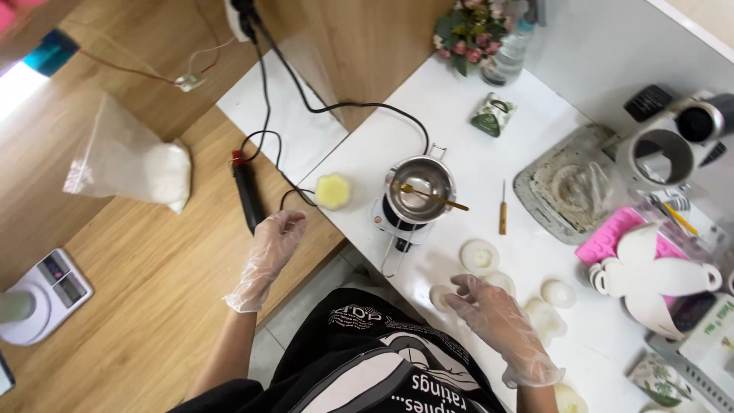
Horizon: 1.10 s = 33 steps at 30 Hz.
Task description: Preparing and finishing a flower-shaped candle or wax melt using a heat gun and packaging.
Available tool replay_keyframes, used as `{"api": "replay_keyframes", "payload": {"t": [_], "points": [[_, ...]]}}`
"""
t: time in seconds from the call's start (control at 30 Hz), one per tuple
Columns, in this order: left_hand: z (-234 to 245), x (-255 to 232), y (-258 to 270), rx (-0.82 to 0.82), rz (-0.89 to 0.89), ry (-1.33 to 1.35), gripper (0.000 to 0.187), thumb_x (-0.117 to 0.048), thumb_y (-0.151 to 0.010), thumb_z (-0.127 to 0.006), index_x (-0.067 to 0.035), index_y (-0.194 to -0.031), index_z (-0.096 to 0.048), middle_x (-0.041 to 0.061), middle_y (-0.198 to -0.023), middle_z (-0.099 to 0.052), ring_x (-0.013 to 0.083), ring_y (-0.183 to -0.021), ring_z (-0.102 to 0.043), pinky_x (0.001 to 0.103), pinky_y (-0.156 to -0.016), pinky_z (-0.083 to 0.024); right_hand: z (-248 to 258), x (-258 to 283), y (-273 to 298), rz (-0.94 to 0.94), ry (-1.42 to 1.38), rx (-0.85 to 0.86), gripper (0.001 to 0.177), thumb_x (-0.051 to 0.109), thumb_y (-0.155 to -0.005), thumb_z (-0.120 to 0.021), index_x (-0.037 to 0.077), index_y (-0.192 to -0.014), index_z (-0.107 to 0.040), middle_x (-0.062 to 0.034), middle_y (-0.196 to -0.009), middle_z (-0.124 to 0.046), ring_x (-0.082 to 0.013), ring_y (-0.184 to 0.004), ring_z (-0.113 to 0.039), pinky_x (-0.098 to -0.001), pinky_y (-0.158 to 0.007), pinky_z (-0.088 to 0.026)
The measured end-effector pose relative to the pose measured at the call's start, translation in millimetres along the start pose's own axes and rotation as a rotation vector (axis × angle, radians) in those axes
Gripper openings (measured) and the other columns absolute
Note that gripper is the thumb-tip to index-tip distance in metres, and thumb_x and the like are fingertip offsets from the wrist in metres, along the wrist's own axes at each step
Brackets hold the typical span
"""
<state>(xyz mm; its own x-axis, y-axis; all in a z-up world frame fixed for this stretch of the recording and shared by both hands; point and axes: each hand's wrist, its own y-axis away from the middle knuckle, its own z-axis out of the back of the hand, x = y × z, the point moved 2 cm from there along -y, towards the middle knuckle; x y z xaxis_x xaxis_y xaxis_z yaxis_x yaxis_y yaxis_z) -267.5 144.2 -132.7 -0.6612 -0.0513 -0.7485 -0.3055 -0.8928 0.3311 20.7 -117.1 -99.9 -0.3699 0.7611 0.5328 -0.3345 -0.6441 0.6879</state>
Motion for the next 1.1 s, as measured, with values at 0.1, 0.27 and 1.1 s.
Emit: {"api": "replay_keyframes", "payload": {"t": [0.1,0.27,1.1], "points": [[11.9,2.6,10.6,-0.006,0.011,0.078,0.034,-0.026,-0.094,-0.066,0.0,-0.116,-0.07,0.01,-0.096,-0.074,0.0177,-0.087,-0.066,0.032,-0.078,-0.054,-8.3,-9.9,-9.5,0.016,0.065,-0.014,0.053,0.039,-0.087,-0.068,0.013,-0.133,-0.064,-0.0115,-0.112,-0.077,-0.0236,-0.1,-0.076,-0.0367,-0.088,-0.058],[-3.0,29.7,-10.0,0.007,0.038,0.189,0.036,-0.026,-0.094,-0.066,0.001,-0.12,-0.068,0.01,-0.102,-0.073,0.0171,-0.092,-0.067,0.031,-0.081,-0.054,-9.3,5.7,-12.6,0.073,0.09,-0.074,0.051,0.036,-0.086,-0.07,0.011,-0.13,-0.067,-0.0113,-0.103,-0.079,-0.0231,-0.096,-0.075,-0.0373,-0.083,-0.059],[-181.1,114.0,-142.5,-0.075,0.322,0.709,0.054,-0.053,-0.105,-0.048,-0.005,-0.126,-0.042,0.013,-0.114,-0.059,0.0221,-0.097,-0.054,0.037,-0.078,-0.047,-28.2,46.6,26.1,-0.186,0.075,-0.143,0.053,0.044,-0.09,-0.064,0.017,-0.135,-0.063,-0.0098,-0.117,-0.076,-0.0236,-0.108,-0.074,-0.037,-0.092,-0.058]]}}
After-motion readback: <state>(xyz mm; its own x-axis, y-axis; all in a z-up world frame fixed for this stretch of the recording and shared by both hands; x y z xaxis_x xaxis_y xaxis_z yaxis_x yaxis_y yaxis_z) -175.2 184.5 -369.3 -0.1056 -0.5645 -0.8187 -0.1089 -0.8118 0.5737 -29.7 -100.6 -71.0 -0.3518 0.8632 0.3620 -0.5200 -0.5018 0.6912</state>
